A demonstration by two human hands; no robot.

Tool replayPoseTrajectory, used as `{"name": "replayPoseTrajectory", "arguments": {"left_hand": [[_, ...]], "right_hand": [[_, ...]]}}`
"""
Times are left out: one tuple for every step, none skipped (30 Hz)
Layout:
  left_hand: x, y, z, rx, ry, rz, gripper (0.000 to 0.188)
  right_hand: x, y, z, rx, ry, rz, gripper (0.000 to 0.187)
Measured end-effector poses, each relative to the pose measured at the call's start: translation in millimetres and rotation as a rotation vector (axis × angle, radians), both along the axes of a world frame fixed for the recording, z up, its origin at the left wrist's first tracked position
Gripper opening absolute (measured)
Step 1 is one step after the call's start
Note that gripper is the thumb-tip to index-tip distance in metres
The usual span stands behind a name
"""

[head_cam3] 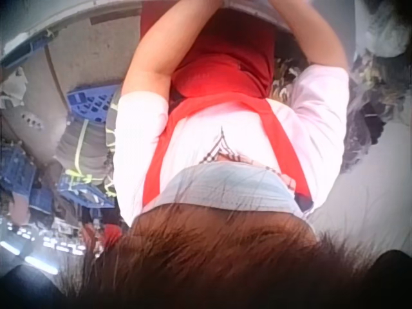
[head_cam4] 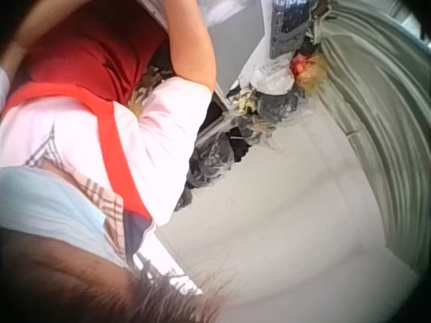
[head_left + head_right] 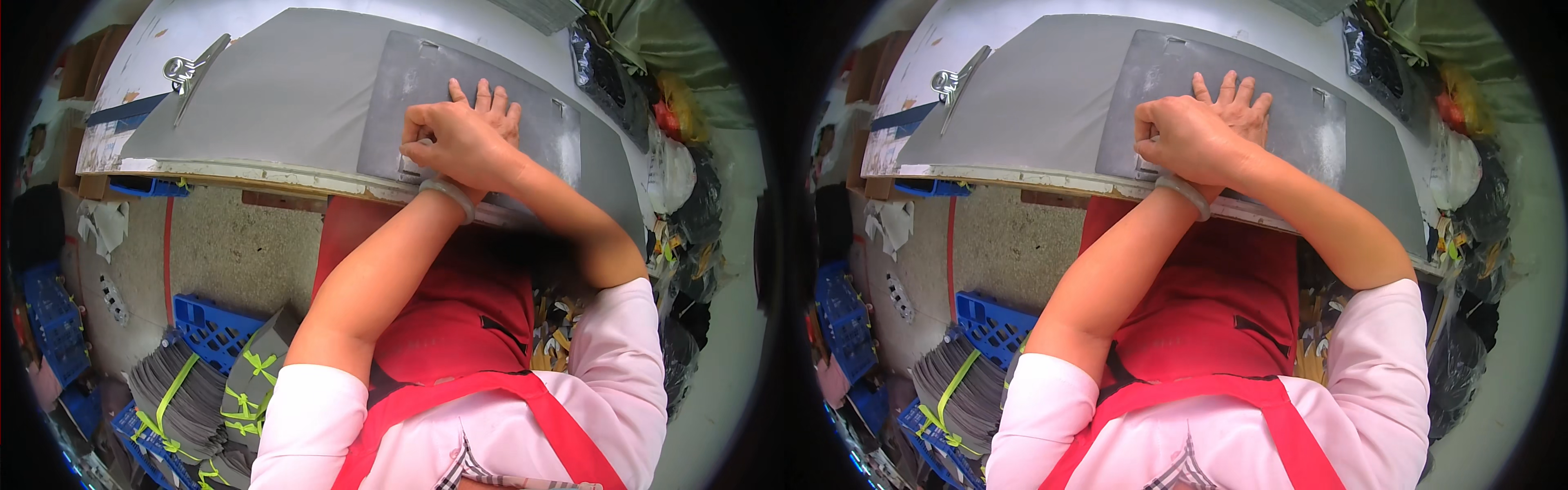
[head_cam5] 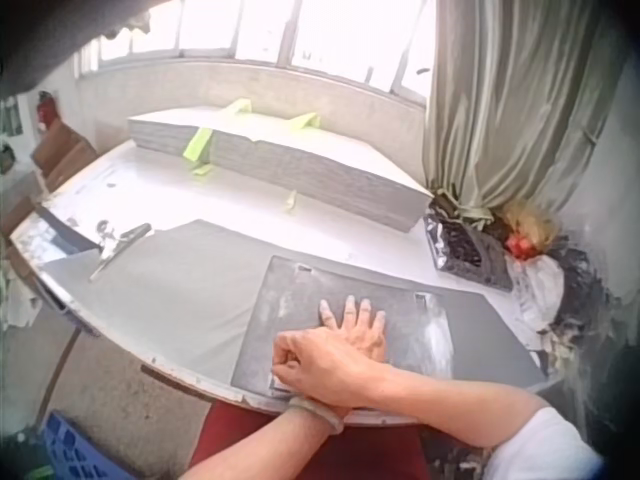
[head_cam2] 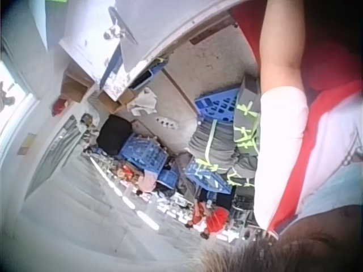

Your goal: The person peels a protective adhesive film from a large, flat, grey rectangular panel. They repeatedly lift the film's edge and pull it back to remove it from the surface, working across the panel's area. The person handles the film and the panel directly with their hands.

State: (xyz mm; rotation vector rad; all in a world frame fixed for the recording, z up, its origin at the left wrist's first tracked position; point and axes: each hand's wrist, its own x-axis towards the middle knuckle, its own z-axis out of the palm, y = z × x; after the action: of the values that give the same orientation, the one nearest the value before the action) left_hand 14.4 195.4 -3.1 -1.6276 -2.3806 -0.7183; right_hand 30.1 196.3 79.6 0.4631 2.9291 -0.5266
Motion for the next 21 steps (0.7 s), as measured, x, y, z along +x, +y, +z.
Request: {"name": "replayPoseTrajectory", "arguments": {"left_hand": [[-0.4,0.2,0.2,-0.014,-0.005,0.004,0.035],[-0.8,0.7,0.3,-0.029,-0.009,0.006,0.034],[0.1,1.8,0.9,-0.046,-0.021,0.002,0.034],[0.9,2.8,3.1,-0.063,-0.032,-0.004,0.034],[1.9,4.2,3.8,-0.080,-0.044,-0.012,0.034],[3.0,6.3,1.9,-0.067,-0.043,-0.008,0.035],[3.8,8.1,0.5,-0.054,-0.043,-0.007,0.035],[0.2,4.8,0.8,-0.036,-0.034,0.024,0.035],[-2.0,4.3,-0.6,-0.037,-0.028,0.033,0.036],[-3.9,3.8,-2.9,-0.038,-0.026,0.037,0.036],[-5.9,2.7,-4.9,-0.039,-0.023,0.043,0.037],[-4.0,3.3,-2.9,-0.041,-0.020,0.032,0.038],[-0.4,4.0,1.0,-0.043,-0.019,0.018,0.039],[3.5,7.4,0.7,-0.052,-0.023,-0.008,0.040],[2.2,5.3,1.7,-0.056,-0.029,-0.008,0.041],[0.9,3.0,2.5,-0.060,-0.036,-0.009,0.042],[-0.5,1.1,3.3,-0.064,-0.043,-0.011,0.043],[-0.7,1.0,3.8,-0.066,-0.047,-0.010,0.043],[-0.8,1.0,4.2,-0.069,-0.051,-0.010,0.043],[-0.8,1.2,4.5,-0.072,-0.056,-0.011,0.043],[-1.2,1.0,3.9,-0.076,-0.060,-0.012,0.043]], "right_hand": [[0.5,-10.9,7.2,0.107,-0.011,-0.043,0.012],[-1.1,-15.1,9.1,0.153,-0.028,-0.061,0.011],[-1.1,-19.2,11.7,0.200,-0.046,-0.083,0.010],[-2.3,-19.2,11.6,0.185,-0.069,-0.080,0.009],[-1.1,-17.5,7.5,0.245,-0.045,-0.074,0.010],[-0.6,-15.5,2.9,0.307,-0.020,-0.069,0.010],[3.1,-12.8,-11.5,0.445,0.052,-0.059,0.010],[0.5,-17.6,-6.2,0.452,0.043,-0.024,0.011],[-0.6,-18.5,-4.2,0.457,0.026,-0.003,0.012],[-4.8,-19.9,13.8,0.327,-0.093,0.013,0.014],[-7.7,-21.3,23.4,0.198,-0.211,0.032,0.015],[-3.2,-16.2,10.4,0.273,-0.047,0.004,0.016],[4.8,-6.0,-13.9,0.348,0.116,-0.025,0.017],[11.3,7.4,-31.2,0.419,0.270,-0.065,0.018],[10.8,14.7,-30.1,0.264,0.192,-0.035,0.020],[10.2,21.7,-26.7,0.109,0.114,-0.006,0.022],[11.6,21.3,-25.2,0.109,0.092,0.010,0.021],[11.8,20.2,-22.7,0.113,0.071,0.025,0.021],[15.3,9.4,-20.2,0.270,0.107,0.027,0.018],[16.1,4.7,-17.1,0.342,0.106,0.033,0.016],[17.1,0.3,-14.7,0.414,0.104,0.035,0.014]]}}
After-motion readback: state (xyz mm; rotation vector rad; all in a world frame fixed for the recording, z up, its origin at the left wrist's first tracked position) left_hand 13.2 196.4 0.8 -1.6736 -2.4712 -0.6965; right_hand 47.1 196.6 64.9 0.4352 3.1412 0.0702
